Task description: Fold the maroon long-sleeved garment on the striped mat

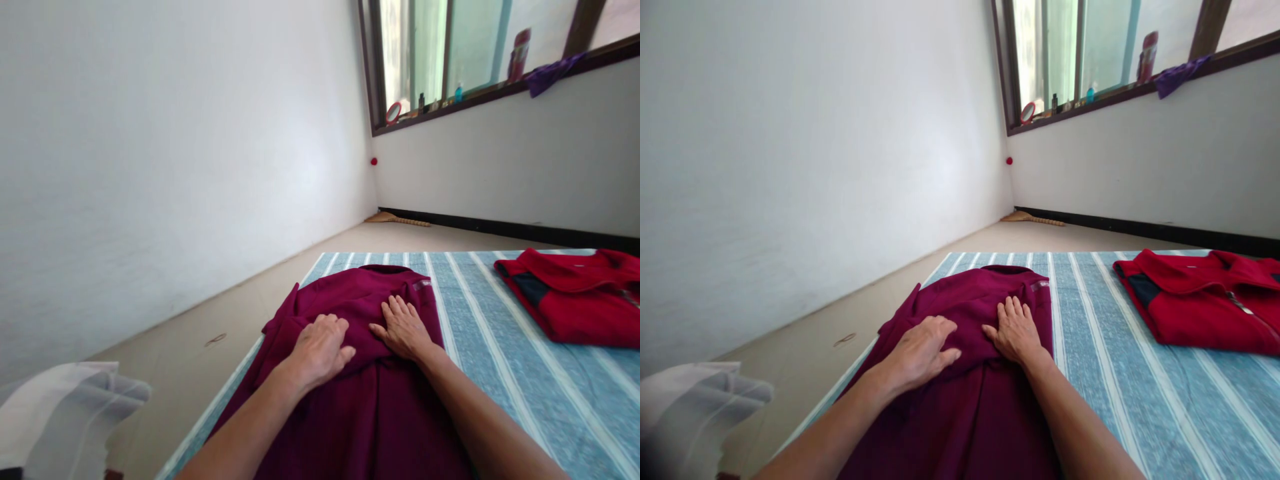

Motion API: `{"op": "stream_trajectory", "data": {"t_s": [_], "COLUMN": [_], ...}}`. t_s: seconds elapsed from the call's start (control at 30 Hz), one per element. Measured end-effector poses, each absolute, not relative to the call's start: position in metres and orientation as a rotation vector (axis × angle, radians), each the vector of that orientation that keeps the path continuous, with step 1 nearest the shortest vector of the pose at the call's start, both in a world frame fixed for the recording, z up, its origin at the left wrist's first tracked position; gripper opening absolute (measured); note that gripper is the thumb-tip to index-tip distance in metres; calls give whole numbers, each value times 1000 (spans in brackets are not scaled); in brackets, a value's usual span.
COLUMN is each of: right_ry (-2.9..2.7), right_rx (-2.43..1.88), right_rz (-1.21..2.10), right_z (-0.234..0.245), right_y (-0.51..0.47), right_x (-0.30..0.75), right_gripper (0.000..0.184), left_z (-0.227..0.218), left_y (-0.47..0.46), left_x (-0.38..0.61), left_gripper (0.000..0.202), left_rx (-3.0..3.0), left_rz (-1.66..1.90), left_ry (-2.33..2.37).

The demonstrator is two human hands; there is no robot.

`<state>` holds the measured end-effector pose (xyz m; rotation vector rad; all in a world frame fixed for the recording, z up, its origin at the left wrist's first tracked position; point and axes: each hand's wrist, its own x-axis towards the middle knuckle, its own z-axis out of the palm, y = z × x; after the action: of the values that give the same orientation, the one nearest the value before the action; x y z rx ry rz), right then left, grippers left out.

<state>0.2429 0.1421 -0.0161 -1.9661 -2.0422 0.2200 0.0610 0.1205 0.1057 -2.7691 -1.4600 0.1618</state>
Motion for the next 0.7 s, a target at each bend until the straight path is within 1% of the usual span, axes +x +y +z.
{"op": "stream_trajectory", "data": {"t_s": [0.07,0.13,0.2,0.23,0.3,0.37,0.43,0.5,0.6,0.7], "right_ry": [-2029,-2022,-2019,-2018,-2018,-2018,-2018,-2017,-2016,-2013], "right_rx": [-1965,-1962,-1957,-1956,-1955,-1956,-1955,-1951,-1948,-1945], "right_rz": [224,229,231,231,232,234,233,231,229,222], "right_z": [-17,-17,-16,-16,-15,-15,-14,-15,-15,-16], "right_y": [142,142,142,142,142,143,143,143,143,143], "right_x": [242,242,242,242,242,242,242,242,242,242], "right_gripper": [77,77,78,78,78,79,79,80,80,79], "left_z": [107,100,87,80,66,59,63,80,117,154], "left_y": [108,96,88,86,85,89,95,102,111,115], "left_x": [42,24,10,4,-5,-11,-15,-19,-29,-38], "left_gripper": [50,72,78,76,64,47,36,33,30,27], "left_rx": [-2755,-2691,-2626,-2609,-2588,-2583,-2588,-2571,-2413,-2136], "left_rz": [254,337,361,336,198,-16,-267,-516,-893,-1531], "left_ry": [-1526,-1670,-1758,-1758,-1702,-1629,-1615,-1725,-2107,-2294]}}
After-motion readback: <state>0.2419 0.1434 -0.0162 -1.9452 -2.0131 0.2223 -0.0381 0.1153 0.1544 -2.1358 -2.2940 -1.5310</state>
